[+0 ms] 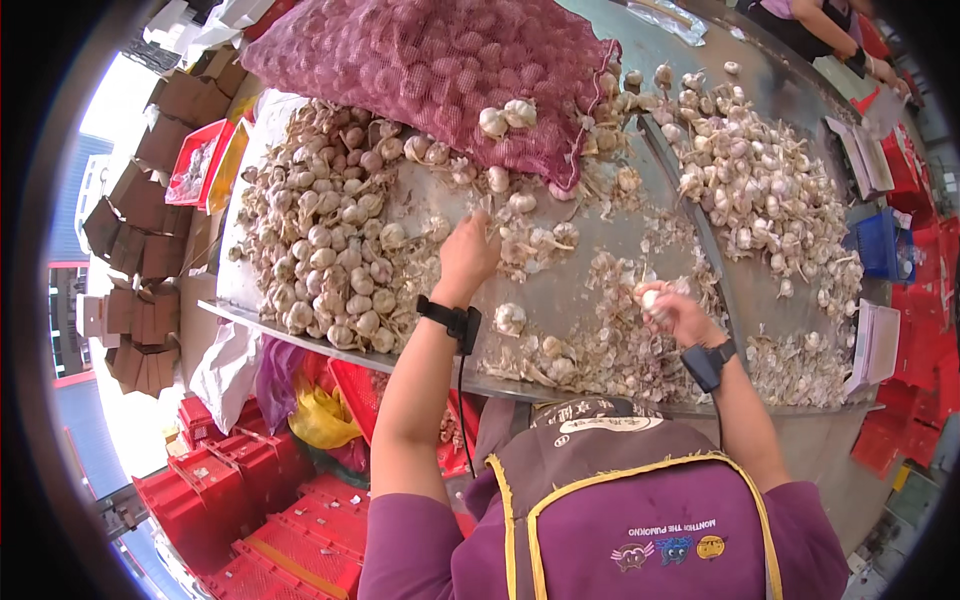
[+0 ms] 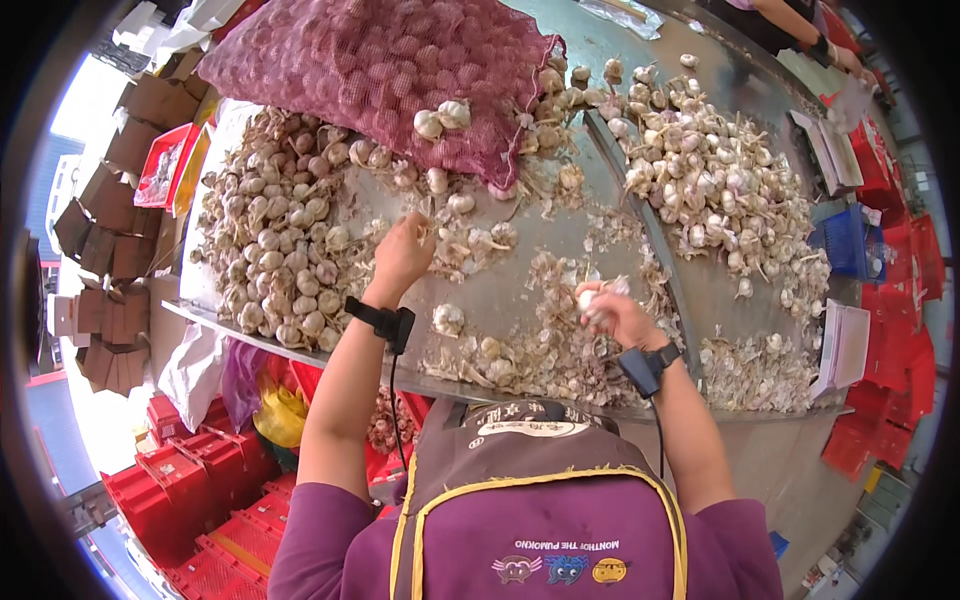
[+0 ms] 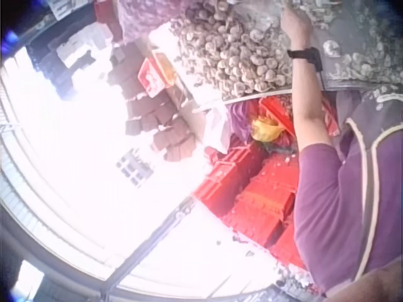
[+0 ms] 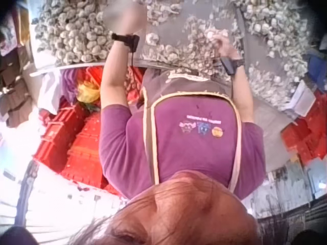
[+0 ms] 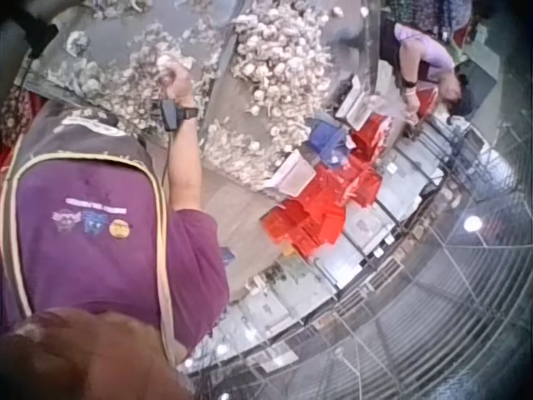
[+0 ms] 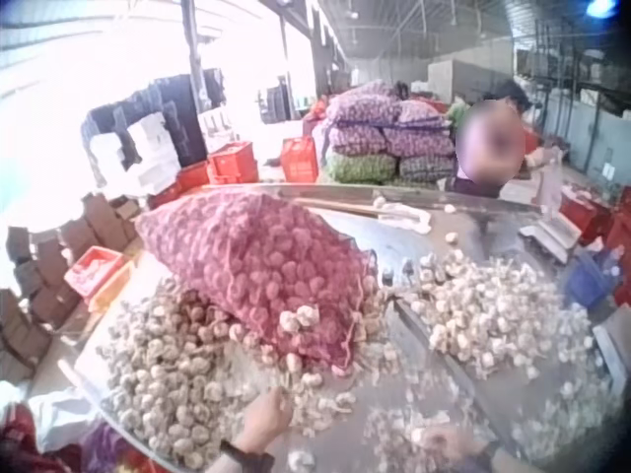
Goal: The person repeatedly picks garlic bulbs from a large pile on a metal table, peels off the dry outer skins by hand, and places the cleaned bulbs back onto the table. The process is continuous and repetitive throughout the clip.
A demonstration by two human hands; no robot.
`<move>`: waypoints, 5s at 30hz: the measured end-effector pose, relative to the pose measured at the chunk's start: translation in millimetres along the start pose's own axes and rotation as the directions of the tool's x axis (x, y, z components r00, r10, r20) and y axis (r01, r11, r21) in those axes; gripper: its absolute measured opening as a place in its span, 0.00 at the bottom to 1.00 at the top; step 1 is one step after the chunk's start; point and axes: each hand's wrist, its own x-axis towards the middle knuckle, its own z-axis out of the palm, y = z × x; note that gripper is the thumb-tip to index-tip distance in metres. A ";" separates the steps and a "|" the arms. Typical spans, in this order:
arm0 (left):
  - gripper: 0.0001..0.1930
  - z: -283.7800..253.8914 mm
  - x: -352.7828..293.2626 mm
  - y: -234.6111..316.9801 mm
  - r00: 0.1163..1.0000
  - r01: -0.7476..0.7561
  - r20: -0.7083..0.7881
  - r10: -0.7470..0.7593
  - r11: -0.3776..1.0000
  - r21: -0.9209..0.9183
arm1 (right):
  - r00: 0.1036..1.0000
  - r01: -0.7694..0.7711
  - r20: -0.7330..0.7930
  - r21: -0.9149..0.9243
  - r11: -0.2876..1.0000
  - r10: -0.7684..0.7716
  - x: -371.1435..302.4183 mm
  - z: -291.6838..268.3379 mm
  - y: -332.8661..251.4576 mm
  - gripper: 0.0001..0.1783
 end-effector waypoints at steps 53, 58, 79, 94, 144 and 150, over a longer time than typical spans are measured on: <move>0.31 -40.7 -41.2 114.4 0.823 -0.358 0.183 0.537 0.743 -0.566 | 0.938 -0.237 0.339 0.780 0.579 -0.072 74.3 55.3 13.3 0.33; 0.24 -44.5 -15.3 60.3 0.976 -0.078 0.151 0.156 0.900 -0.429 | 0.814 -0.127 0.325 0.908 0.399 -0.481 61.3 -18.7 -95.3 0.36; 0.28 -13.5 -7.9 -3.6 0.741 0.668 0.656 -0.147 0.053 -0.743 | 0.746 0.334 0.490 -0.861 -0.384 -0.450 165.3 108.0 -4.2 0.20; 0.24 -36.7 -45.2 58.1 0.788 0.359 0.544 0.288 0.502 -0.786 | 0.978 -0.203 0.104 0.648 0.734 0.178 86.7 110.0 -0.5 0.30; 0.24 0.6 -86.2 9.1 0.771 0.315 0.637 -0.013 0.877 -0.363 | 0.974 -0.072 0.218 0.544 0.836 -0.058 52.8 28.9 40.3 0.17; 0.22 -30.8 -98.3 18.8 0.813 0.473 0.547 0.201 0.320 -0.821 | 0.903 -0.210 0.424 0.297 0.931 0.068 29.2 71.4 45.3 0.36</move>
